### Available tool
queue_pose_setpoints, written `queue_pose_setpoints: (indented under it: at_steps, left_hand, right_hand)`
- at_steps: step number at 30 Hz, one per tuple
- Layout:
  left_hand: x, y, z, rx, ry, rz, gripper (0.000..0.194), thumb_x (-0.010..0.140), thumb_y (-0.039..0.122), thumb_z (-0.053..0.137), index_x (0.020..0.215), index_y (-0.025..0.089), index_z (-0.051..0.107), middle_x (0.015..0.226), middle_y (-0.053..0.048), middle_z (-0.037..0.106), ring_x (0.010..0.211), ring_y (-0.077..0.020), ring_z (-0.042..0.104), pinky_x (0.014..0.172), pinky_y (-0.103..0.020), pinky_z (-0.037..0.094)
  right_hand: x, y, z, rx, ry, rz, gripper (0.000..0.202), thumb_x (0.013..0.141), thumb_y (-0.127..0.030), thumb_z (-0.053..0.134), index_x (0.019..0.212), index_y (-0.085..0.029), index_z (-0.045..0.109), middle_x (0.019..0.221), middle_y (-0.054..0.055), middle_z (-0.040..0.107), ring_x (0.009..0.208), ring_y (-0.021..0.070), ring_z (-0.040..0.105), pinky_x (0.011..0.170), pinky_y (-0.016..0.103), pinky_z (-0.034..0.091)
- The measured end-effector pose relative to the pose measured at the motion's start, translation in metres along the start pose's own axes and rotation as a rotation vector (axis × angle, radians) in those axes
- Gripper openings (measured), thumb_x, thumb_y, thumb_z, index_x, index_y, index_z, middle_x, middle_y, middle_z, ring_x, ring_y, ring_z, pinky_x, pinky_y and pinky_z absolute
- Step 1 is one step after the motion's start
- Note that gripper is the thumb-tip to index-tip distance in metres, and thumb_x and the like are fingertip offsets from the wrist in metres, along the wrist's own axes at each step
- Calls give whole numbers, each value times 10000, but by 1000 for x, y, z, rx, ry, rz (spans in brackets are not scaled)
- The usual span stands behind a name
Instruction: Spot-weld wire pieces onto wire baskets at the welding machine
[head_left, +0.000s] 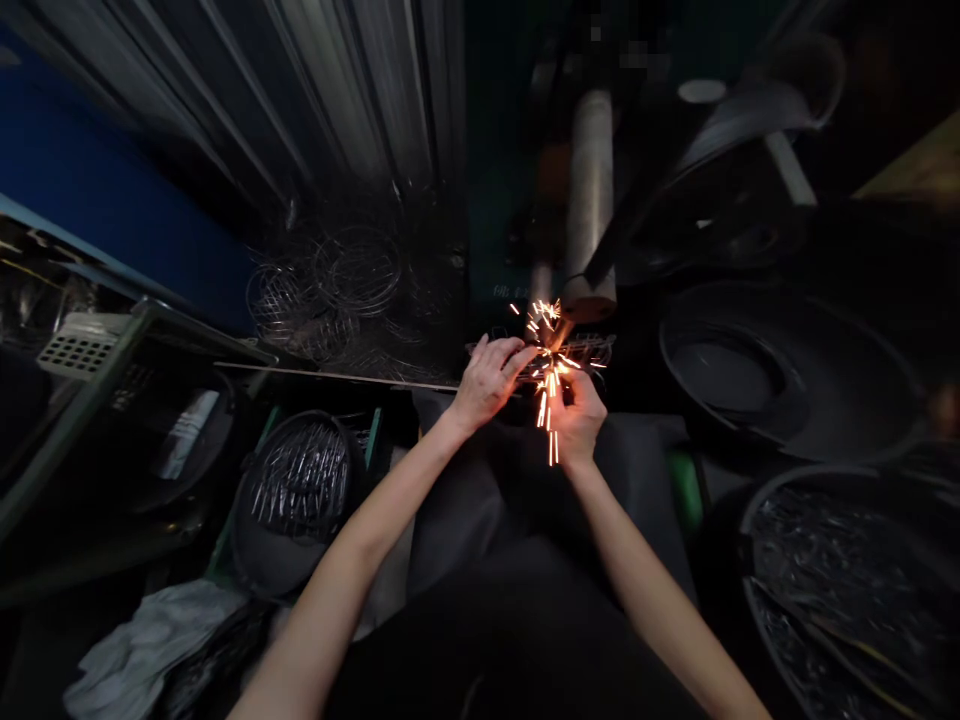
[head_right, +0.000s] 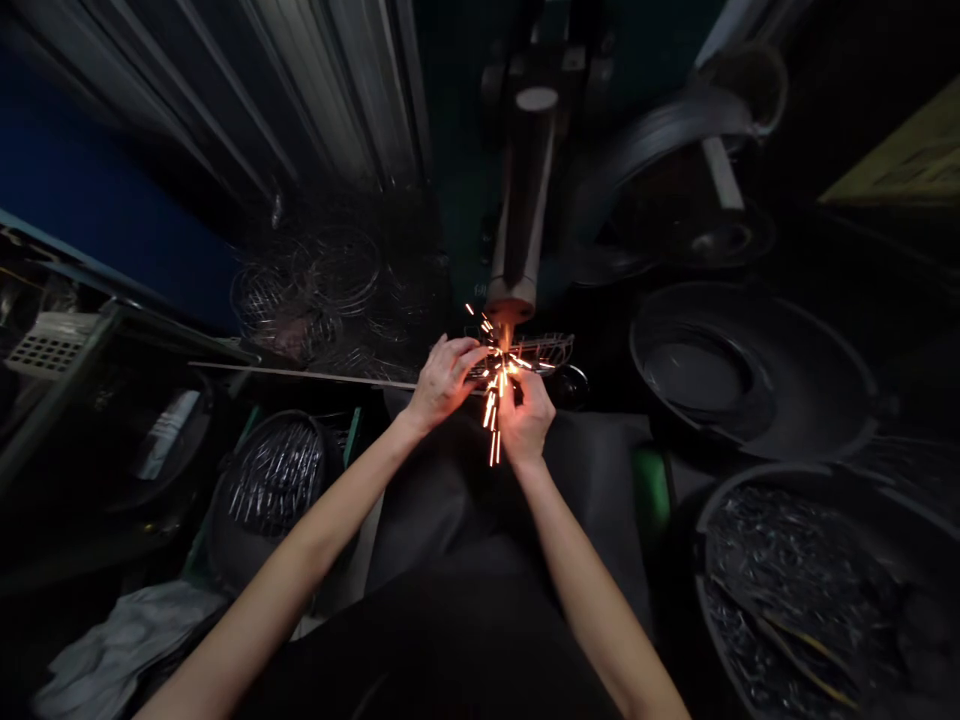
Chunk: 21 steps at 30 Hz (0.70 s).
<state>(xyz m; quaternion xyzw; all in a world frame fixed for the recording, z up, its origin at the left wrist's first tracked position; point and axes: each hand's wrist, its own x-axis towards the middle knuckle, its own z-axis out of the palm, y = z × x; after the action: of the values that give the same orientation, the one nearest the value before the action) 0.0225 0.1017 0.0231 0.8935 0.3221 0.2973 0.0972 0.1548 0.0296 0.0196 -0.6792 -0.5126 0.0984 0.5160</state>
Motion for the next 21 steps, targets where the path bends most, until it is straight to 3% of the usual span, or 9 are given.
queue_pose_setpoints:
  at_steps: [4, 7, 10, 12, 14, 16, 18, 20, 21]
  left_hand:
    - [2, -5, 2, -47, 15, 1, 725, 694, -46, 774, 1245, 188, 367, 1192, -91, 472, 1107, -246, 478, 1057, -492, 348]
    - [3, -9, 5, -136, 40, 18, 816, 609, -112, 796, 1224, 184, 349, 1227, -103, 455, 1142, -248, 460, 1079, -472, 323]
    - [-2, -7, 3, -233, 76, 28, 823, 578, -120, 796, 1193, 186, 343, 1253, -112, 437, 1153, -257, 454, 1054, -451, 346]
    - [-9, 0, -2, -291, 60, -6, 796, 607, -107, 782, 1194, 200, 340, 1264, -100, 436, 1154, -250, 455, 1054, -441, 341]
    - [-16, 12, -9, -362, -8, -41, 777, 634, -100, 757, 1208, 214, 338, 1282, -90, 427, 1161, -246, 451, 1071, -443, 314]
    - [-20, 26, -17, -438, -98, -62, 795, 631, -90, 763, 1227, 213, 333, 1280, -95, 426, 1148, -246, 460, 1048, -420, 339]
    - [-21, 38, -20, -478, -183, -81, 855, 596, -97, 786, 1246, 203, 317, 1252, -105, 444, 1112, -246, 481, 964, -375, 409]
    - [-21, 46, -19, -485, -272, -90, 916, 560, -132, 782, 1260, 205, 296, 1235, -103, 458, 1108, -249, 481, 941, -374, 426]
    - [-22, 49, -17, -484, -310, -105, 927, 561, -138, 778, 1265, 212, 288, 1250, -101, 450, 1137, -256, 462, 984, -408, 403]
  right_hand:
    - [3, -7, 3, 35, -10, 37, 160, 881, -227, 530, 933, -96, 607, 874, 32, 606, 796, 87, 566, 735, 206, 454]
    - [5, -14, -21, 59, -40, 83, 221, 868, -253, 553, 1016, -95, 594, 976, 42, 614, 901, 90, 580, 822, 200, 463]
    - [-6, -4, -82, -58, -25, 192, 359, 826, -299, 604, 1146, -139, 580, 1057, 50, 607, 938, 100, 590, 842, 203, 472]
    - [-18, 21, -136, -276, 67, 284, 394, 805, -345, 613, 1142, -142, 610, 1062, 85, 612, 911, 142, 603, 833, 254, 477]
    - [-30, 57, -188, -492, 121, 496, 384, 764, -350, 646, 1072, -121, 656, 1001, 124, 628, 918, 189, 607, 820, 271, 468]
    - [-42, 92, -229, -806, -34, 709, 363, 805, -262, 603, 1112, -74, 646, 1060, 171, 603, 1011, 223, 582, 868, 281, 422]
    - [-56, 120, -255, -1081, -343, 1006, 471, 828, -303, 576, 1219, -42, 580, 1096, 241, 559, 1086, 319, 531, 811, 363, 387]
    - [-72, 140, -269, -1154, -634, 1201, 499, 833, -361, 557, 1241, -77, 517, 1001, 250, 544, 1088, 383, 508, 713, 389, 357]
    - [-79, 148, -272, -1131, -729, 1251, 378, 816, -341, 571, 1117, -115, 521, 856, 197, 525, 1065, 390, 515, 689, 378, 350]
